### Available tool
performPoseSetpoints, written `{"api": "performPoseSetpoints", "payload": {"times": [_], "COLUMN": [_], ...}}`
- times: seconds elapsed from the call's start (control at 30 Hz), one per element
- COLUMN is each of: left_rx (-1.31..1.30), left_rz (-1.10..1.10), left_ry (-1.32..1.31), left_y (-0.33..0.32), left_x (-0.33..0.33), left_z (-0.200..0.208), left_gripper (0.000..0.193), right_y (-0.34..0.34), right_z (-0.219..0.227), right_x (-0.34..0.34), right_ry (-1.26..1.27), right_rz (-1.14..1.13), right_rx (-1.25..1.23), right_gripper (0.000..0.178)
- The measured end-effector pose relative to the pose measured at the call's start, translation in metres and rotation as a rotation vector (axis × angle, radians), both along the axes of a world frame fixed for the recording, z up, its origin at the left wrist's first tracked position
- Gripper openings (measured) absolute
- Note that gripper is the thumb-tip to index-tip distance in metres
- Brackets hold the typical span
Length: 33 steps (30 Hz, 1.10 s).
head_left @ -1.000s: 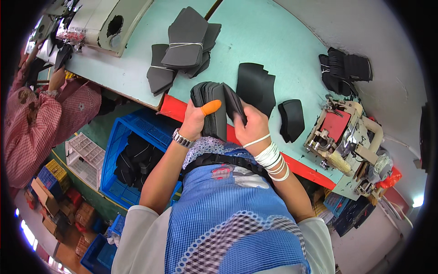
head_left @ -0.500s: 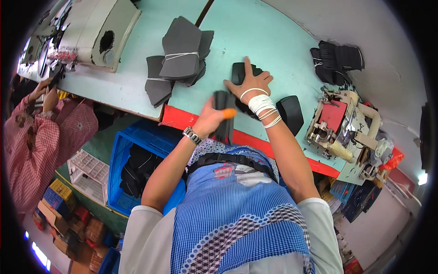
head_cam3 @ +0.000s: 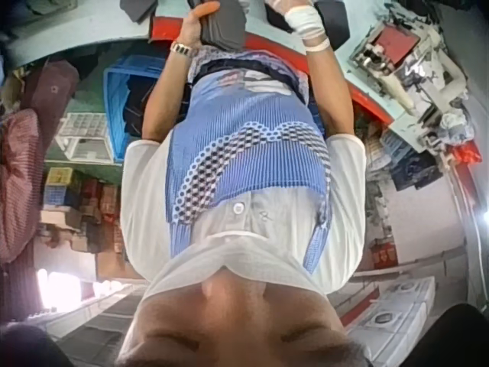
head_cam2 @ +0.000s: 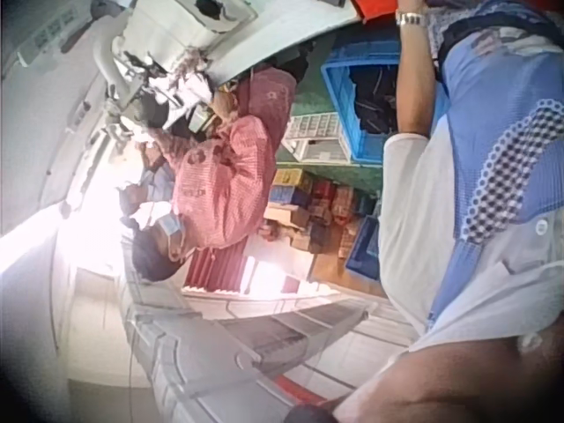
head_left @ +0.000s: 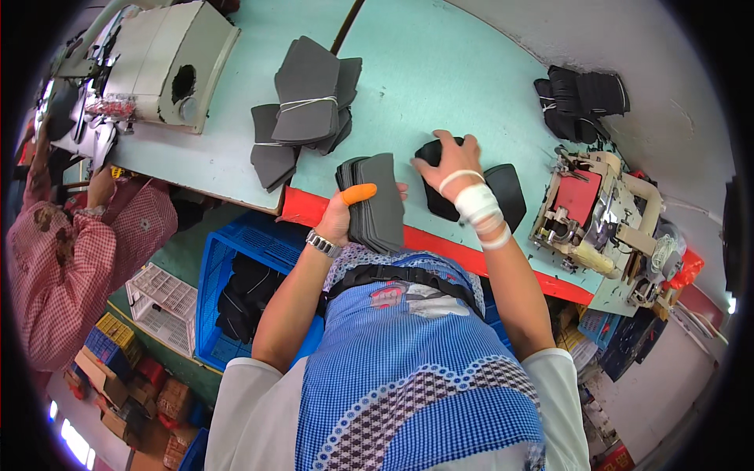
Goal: The person feeds leather pieces through an edge skiving machine by hand, bundles a stack of the pieces using an elastic band, and feeds additional leather pieces into the machine.
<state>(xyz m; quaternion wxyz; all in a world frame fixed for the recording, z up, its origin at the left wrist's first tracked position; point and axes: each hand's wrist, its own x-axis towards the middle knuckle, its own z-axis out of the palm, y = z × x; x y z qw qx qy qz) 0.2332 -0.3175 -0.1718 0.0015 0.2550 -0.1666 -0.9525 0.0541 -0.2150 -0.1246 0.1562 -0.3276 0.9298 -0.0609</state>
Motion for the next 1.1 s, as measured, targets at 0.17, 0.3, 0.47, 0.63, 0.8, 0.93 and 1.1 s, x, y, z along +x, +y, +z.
{"api": "performPoseSetpoints", "payload": {"times": [0.17,0.3,0.47,0.63,0.8,0.93,1.1], "left_rx": [-0.280,-0.272,-0.137,-0.406,-0.156,-0.411,-0.339], "left_rz": [0.138,0.110,0.015,-0.202,-0.032,-0.135,0.010], "left_ry": [-0.072,-0.077,-0.109,-0.120,-0.022,-0.183,-0.190], "left_y": [0.013,0.022,0.044,0.053,0.053,0.059,0.064], "left_x": [-0.008,-0.020,-0.024,-0.021,-0.020,-0.035,-0.053], "left_z": [0.018,0.027,0.034,0.035,0.037,0.040,0.049], "left_gripper": [0.045,0.037,0.042,0.042,0.051,0.062,0.039], "right_y": [0.018,0.039,0.065,0.095,0.145,0.150,0.122], "right_z": [0.059,0.053,0.033,0.032,0.013,0.002,0.015], "right_x": [0.051,0.051,0.037,0.037,-0.035,-0.023,0.044], "right_ry": [-0.661,-1.030,-1.328,-0.602,-0.295,0.409,-0.623], "right_rz": [-0.066,-0.306,-0.535,0.042,-0.542,-0.185,-0.130], "right_rx": [-0.520,-0.714,-0.842,-0.574,-0.563,-0.096,-0.784], "right_gripper": [0.045,0.034,0.031,0.024,0.035,0.045,0.055]}}
